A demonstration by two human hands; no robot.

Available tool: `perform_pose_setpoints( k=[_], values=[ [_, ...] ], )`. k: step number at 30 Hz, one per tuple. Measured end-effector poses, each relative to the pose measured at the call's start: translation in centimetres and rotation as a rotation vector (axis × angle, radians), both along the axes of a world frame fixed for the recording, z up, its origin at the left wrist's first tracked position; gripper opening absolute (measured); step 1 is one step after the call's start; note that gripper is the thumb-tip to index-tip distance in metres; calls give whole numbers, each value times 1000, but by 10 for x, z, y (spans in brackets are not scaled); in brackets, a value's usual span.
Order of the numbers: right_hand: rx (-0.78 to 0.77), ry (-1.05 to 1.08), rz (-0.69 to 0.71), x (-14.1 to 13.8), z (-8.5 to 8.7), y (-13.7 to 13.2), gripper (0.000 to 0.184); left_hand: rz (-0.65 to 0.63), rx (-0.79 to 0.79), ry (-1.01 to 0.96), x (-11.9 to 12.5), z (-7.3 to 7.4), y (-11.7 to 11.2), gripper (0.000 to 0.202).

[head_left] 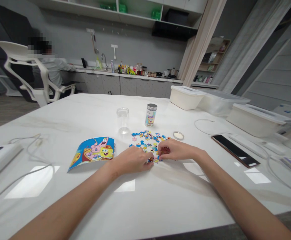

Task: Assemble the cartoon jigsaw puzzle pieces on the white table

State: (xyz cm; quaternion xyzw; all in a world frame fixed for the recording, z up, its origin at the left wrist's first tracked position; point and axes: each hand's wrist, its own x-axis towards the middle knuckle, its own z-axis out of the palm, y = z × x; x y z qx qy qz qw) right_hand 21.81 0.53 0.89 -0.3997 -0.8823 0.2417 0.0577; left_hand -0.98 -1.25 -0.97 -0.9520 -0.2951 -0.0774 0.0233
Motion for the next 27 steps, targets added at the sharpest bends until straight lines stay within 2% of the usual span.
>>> perform_pose_setpoints(
  k=[6,10,16,22,27],
  values=[
    [78,0,34,-6,1,-6,14,11,35,38,0,2,0,24],
    [77,-22,43,-5,1,-7,18,8,-2,48,-4,5,1,22],
    [87,-49,43,-2,1,-5,11,-42,-22,53,-9,9,1,21],
    [126,-62,79,-7,4,-11,13,-17,38,78,-9,5,3,19],
    [106,-42,75,-12,2,-12,16,-3,5,65,-6,2,2,25]
  ],
)
